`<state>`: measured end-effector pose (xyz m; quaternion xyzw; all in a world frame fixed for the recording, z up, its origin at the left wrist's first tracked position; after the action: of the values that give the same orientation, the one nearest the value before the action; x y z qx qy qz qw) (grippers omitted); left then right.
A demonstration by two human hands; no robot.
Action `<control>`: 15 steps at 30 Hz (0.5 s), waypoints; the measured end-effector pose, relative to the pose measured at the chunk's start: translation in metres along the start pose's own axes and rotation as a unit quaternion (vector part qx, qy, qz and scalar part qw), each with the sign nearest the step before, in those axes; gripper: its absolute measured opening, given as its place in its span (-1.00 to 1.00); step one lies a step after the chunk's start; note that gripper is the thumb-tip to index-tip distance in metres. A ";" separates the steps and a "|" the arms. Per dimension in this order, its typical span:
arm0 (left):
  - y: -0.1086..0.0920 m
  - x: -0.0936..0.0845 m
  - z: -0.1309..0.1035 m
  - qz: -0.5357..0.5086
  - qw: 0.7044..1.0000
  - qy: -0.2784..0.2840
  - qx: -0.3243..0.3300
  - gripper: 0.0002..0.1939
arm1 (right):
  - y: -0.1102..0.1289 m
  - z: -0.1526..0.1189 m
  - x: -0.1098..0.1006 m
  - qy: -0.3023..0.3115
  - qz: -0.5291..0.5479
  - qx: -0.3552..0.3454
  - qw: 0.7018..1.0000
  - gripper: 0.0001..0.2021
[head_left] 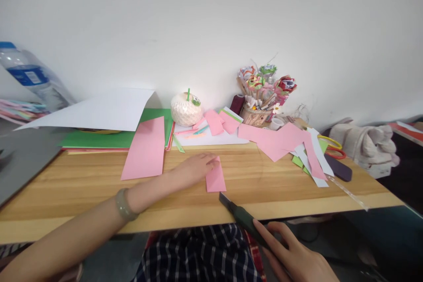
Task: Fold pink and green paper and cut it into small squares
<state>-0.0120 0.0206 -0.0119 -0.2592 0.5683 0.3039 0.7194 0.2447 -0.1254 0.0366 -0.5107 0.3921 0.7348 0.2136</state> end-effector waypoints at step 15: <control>-0.014 -0.020 -0.008 0.040 0.997 0.061 0.036 -0.27 | 0.009 0.005 0.003 -0.031 -0.075 0.002 0.997 -0.62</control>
<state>-0.0102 0.0021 0.0065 -0.2283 0.6314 0.2951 0.6798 0.2338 -0.1270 0.0379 -0.5153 0.3478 0.7312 0.2808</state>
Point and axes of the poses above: each hand's wrist, its own z-axis towards the middle knuckle, its own x-axis out of the palm, y = z × x, the point moved 2 cm from there along z, towards the middle knuckle, and after that the axes turned 9 degrees about z, right-handed, at the moved point
